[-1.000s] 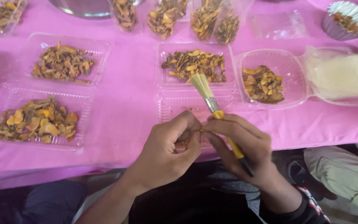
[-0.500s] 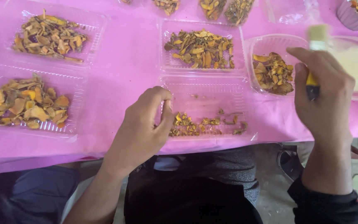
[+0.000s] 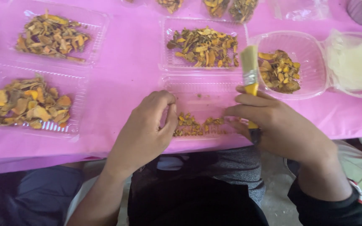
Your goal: The person uses a small brush to clean dried fruit pieces held in the left hand, sweeping debris into a plastic container. The person repeats this process for multiple pieces, occasionally adjusting the fruit with fingers.
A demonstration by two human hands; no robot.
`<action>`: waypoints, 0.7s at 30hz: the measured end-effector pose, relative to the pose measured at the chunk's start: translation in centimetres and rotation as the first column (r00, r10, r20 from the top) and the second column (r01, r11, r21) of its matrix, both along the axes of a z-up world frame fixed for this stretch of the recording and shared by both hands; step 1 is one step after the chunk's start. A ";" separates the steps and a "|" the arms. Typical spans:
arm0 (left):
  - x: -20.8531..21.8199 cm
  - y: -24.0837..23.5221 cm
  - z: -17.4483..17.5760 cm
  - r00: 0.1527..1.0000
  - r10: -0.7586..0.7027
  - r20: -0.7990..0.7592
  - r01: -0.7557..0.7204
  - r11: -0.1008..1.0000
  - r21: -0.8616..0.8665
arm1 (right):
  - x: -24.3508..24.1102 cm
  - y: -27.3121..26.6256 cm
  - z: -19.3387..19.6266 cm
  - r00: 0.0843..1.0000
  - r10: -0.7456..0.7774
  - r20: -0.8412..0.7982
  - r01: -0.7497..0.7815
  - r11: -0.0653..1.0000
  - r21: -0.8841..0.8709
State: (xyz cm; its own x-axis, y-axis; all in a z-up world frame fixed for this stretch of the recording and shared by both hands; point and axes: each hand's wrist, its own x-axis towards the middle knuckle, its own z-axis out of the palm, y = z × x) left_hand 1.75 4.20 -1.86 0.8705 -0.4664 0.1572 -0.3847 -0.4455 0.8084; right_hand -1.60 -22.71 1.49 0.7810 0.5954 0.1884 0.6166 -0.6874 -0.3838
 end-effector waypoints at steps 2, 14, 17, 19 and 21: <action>-0.2 -0.1 -0.3 1.000 -0.008 0.026 0.009 1.000 -0.011 | -0.2 -0.4 -1.2 1.000 0.008 -0.005 -0.008 1.000 0.002; -0.2 -0.1 -0.3 0.996 -0.016 0.088 0.017 1.000 -0.009 | -0.3 0.4 -1.7 0.996 -0.003 -0.084 0.009 0.997 0.075; -0.3 -0.1 -0.3 0.995 -0.008 0.101 0.012 0.999 -0.032 | -0.8 1.1 -0.5 0.999 -0.029 -0.026 0.034 0.981 0.190; -0.3 -0.4 -0.5 0.992 -0.004 0.126 0.011 0.998 -0.059 | -1.2 1.6 0.3 0.999 -0.052 0.014 0.046 0.957 0.287; -0.3 -0.9 -0.7 0.950 -0.005 0.313 0.057 0.986 -0.156 | -1.5 1.8 0.8 0.973 -0.221 0.067 0.175 0.895 0.411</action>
